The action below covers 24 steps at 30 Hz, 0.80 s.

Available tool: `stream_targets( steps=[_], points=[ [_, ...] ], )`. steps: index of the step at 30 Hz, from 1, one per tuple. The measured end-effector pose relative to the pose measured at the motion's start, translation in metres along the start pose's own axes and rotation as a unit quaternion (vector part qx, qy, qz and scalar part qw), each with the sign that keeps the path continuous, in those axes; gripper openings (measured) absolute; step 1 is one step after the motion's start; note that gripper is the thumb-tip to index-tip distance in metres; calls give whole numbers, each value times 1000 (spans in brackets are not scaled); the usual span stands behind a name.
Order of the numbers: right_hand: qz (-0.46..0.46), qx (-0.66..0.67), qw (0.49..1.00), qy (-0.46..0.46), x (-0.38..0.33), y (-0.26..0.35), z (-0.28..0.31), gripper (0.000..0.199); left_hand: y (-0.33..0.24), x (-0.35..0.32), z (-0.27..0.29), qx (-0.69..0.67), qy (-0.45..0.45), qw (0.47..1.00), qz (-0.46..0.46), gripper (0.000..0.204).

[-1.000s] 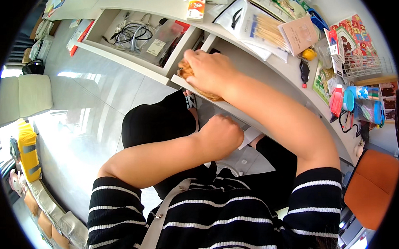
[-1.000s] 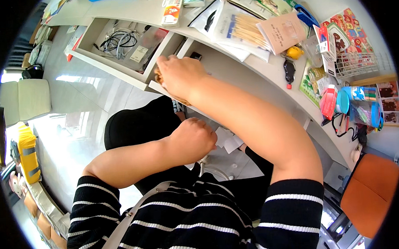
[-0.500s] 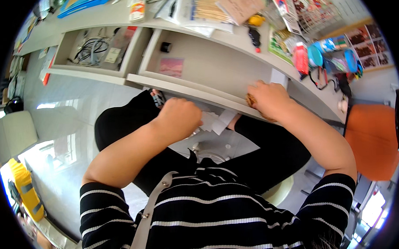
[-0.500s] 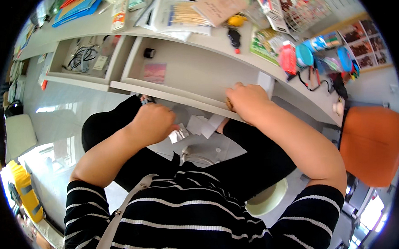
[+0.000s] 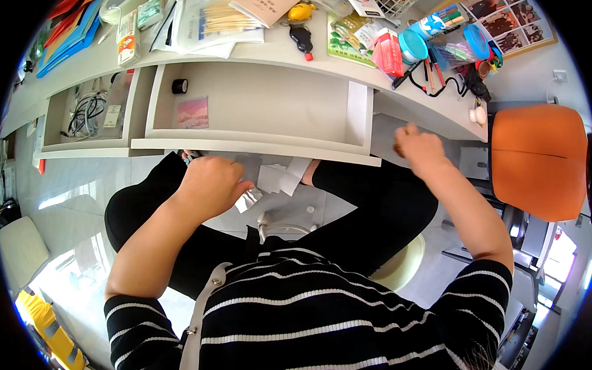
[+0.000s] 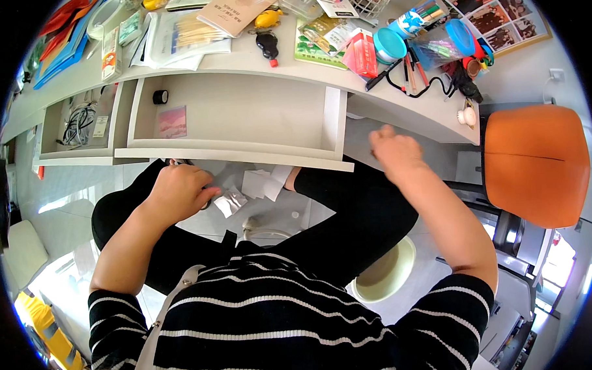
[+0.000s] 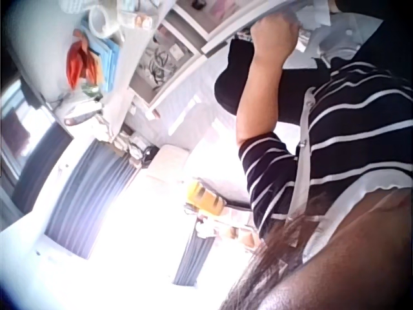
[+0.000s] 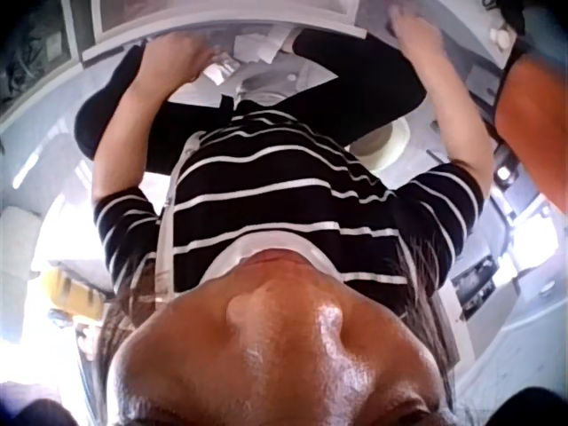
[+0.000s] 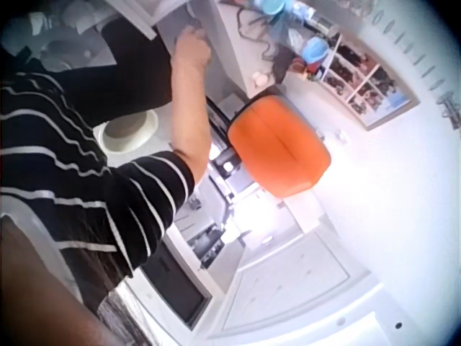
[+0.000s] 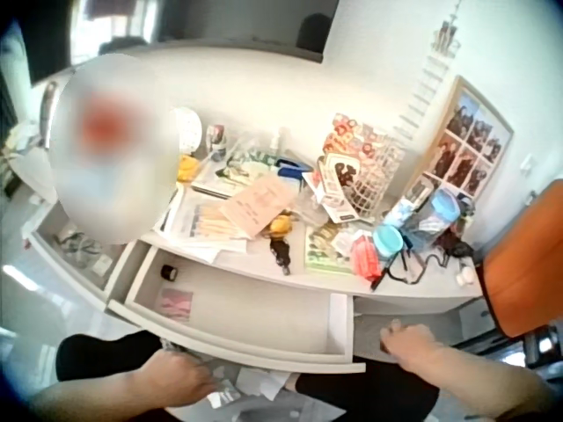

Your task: The person wipes the inside of a desk drawer with a brown cloth, picks up a small black container, and then organizes cotton swabs, a blue plastic tub, and several pens into the drawer.

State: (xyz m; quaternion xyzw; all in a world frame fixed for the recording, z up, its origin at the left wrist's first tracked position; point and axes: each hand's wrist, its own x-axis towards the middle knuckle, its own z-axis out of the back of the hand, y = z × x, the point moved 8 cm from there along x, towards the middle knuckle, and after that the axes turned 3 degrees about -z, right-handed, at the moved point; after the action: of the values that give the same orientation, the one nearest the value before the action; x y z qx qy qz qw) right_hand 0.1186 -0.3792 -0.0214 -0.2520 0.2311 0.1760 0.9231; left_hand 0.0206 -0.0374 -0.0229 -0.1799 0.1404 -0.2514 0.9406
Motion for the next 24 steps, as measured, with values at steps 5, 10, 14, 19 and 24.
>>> stream_targets(
  steps=[5,10,14,19,24],
  points=[
    [22,71,992,-103,-10,-19,41,31,-13,7,1,-19,-2,999,-43,27],
    [284,165,924,-196,-1,31,43,28,-22,17,-4,-28,4,995,-92,26],
    [138,70,977,-147,17,-4,12,30,-19,16,-3,-34,-17,994,-107,25],
    [111,211,945,-225,24,8,35,40,-25,9,11,-84,-61,985,-134,24],
    [72,109,986,-100,46,-17,-38,30,-26,2,36,-211,-124,951,-190,20]
  ],
)
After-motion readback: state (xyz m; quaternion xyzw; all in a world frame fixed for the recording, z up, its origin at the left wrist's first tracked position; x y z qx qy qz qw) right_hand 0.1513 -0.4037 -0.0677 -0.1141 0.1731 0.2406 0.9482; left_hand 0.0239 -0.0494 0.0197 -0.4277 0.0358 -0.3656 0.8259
